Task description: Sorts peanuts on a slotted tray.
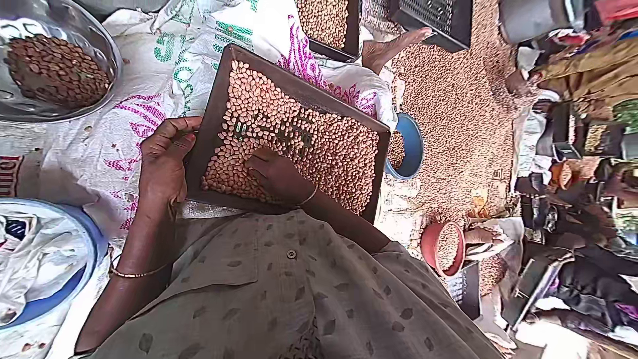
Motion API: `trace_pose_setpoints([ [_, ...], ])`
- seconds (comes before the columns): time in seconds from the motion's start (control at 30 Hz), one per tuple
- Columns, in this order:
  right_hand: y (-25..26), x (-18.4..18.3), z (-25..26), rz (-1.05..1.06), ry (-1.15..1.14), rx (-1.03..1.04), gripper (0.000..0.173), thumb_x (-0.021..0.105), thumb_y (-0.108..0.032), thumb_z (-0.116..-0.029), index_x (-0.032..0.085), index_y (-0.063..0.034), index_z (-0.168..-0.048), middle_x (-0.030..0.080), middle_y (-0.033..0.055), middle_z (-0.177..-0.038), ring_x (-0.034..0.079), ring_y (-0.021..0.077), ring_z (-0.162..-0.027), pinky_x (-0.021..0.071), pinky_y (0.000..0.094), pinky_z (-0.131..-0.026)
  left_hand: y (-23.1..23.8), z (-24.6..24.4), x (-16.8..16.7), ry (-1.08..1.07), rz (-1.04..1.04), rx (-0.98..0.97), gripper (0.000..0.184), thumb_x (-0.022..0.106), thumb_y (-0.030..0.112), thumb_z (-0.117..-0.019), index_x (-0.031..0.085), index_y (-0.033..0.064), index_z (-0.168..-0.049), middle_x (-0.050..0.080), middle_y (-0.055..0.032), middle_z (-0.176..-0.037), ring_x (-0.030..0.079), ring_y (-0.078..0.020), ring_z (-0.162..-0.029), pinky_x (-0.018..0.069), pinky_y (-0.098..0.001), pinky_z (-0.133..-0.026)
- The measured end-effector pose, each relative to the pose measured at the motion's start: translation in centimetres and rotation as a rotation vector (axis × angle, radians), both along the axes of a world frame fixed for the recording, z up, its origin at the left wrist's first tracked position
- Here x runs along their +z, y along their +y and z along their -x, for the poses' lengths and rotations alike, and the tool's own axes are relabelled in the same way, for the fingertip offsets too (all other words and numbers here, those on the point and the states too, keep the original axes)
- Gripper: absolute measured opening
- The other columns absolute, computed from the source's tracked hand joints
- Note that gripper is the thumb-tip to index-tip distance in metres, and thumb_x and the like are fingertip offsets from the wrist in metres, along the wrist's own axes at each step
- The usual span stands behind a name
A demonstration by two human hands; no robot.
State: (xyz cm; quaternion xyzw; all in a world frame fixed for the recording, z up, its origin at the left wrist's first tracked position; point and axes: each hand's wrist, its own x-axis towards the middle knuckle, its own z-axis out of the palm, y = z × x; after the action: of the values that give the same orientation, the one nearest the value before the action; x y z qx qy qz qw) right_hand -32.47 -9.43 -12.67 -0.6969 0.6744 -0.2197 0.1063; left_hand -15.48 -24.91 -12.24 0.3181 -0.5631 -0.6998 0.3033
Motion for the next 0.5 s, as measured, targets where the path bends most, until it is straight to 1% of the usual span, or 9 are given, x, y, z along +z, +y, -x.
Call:
trace_pose_setpoints([
  [0.07,0.1,0.3,0.3,-0.015,-0.027,-0.004,0.011,0.065,-0.001,-0.0936,0.074,0.0021,-0.099,0.073,0.0193,-0.104,0.072,0.0352,-0.098,0.0607,0.0461,-0.079,0.1,0.1,0.1,0.006,-0.006,0.004,0.028,0.043,0.003,-0.1023,0.064,0.0099,-0.120,0.069,0.0070,-0.113,0.065,-0.0021,-0.104,0.0544,-0.0214,-0.091],
  [0.13,-0.1,0.7,1.1,-0.059,-0.149,-0.022,0.012,0.064,-0.001,-0.0943,0.074,0.0028,-0.101,0.073,0.0185,-0.100,0.073,0.0320,-0.092,0.0603,0.0467,-0.078,0.0,0.1,0.0,0.015,-0.009,0.004,0.029,0.043,0.003,-0.1023,0.065,0.0097,-0.120,0.069,0.0067,-0.113,0.065,-0.0020,-0.103,0.0547,-0.0210,-0.090],
  [0.2,-0.2,1.0,2.3,-0.097,-0.276,-0.052,0.014,0.062,0.000,-0.0949,0.073,0.0040,-0.103,0.073,0.0178,-0.098,0.072,0.0290,-0.088,0.0596,0.0465,-0.081,0.1,0.0,0.0,0.018,-0.020,0.002,0.028,0.043,0.003,-0.1027,0.064,0.0096,-0.121,0.069,0.0061,-0.114,0.065,-0.0026,-0.103,0.0550,-0.0218,-0.091],
  [0.27,-0.4,1.3,3.1,-0.143,-0.353,-0.076,0.017,0.061,0.002,-0.0934,0.073,0.0055,-0.105,0.073,0.0194,-0.103,0.072,0.0291,-0.093,0.0584,0.0457,-0.086,0.1,0.0,0.1,0.022,-0.024,0.003,0.028,0.043,0.003,-0.1023,0.064,0.0089,-0.121,0.068,0.0054,-0.114,0.065,-0.0029,-0.104,0.0544,-0.0223,-0.092],
  [0.3,-0.5,1.4,3.1,-0.167,-0.382,-0.083,0.017,0.060,0.003,-0.0930,0.072,0.0057,-0.105,0.072,0.0197,-0.105,0.071,0.0287,-0.096,0.0581,0.0446,-0.087,0.0,0.0,0.1,0.024,-0.020,0.005,0.028,0.044,0.003,-0.1018,0.064,0.0089,-0.120,0.068,0.0056,-0.113,0.065,-0.0027,-0.103,0.0549,-0.0221,-0.091],
  [0.33,-0.4,1.4,2.9,-0.178,-0.399,-0.087,0.017,0.059,0.004,-0.0926,0.072,0.0057,-0.105,0.071,0.0199,-0.105,0.070,0.0285,-0.095,0.0582,0.0438,-0.086,0.1,0.0,0.0,0.029,-0.017,0.004,0.028,0.044,0.004,-0.1017,0.064,0.0089,-0.120,0.069,0.0059,-0.113,0.065,-0.0025,-0.103,0.0548,-0.0220,-0.091],
  [0.4,-0.4,1.1,2.4,-0.159,-0.395,-0.092,0.021,0.057,0.005,-0.0911,0.071,0.0043,-0.107,0.071,0.0197,-0.106,0.070,0.0286,-0.091,0.0589,0.0448,-0.081,0.0,0.0,0.0,0.034,-0.017,0.001,0.028,0.044,0.004,-0.1022,0.064,0.0085,-0.121,0.068,0.0053,-0.114,0.065,-0.0029,-0.104,0.0547,-0.0225,-0.091],
  [0.43,-0.4,0.9,2.2,-0.140,-0.373,-0.082,0.022,0.058,0.004,-0.0911,0.072,0.0028,-0.108,0.071,0.0188,-0.106,0.071,0.0282,-0.089,0.0596,0.0456,-0.079,0.0,0.1,0.0,0.028,-0.018,-0.001,0.028,0.043,0.004,-0.1023,0.063,0.0084,-0.122,0.068,0.0050,-0.114,0.065,-0.0031,-0.104,0.0547,-0.0227,-0.091],
  [0.5,-0.4,0.6,1.7,-0.106,-0.315,-0.047,0.021,0.061,0.001,-0.0908,0.075,-0.0001,-0.107,0.072,0.0170,-0.104,0.071,0.0281,-0.089,0.0593,0.0461,-0.076,0.0,0.0,0.2,0.016,-0.021,-0.001,0.028,0.043,0.004,-0.1024,0.064,0.0087,-0.121,0.068,0.0053,-0.113,0.065,-0.0030,-0.103,0.0549,-0.0227,-0.091],
])
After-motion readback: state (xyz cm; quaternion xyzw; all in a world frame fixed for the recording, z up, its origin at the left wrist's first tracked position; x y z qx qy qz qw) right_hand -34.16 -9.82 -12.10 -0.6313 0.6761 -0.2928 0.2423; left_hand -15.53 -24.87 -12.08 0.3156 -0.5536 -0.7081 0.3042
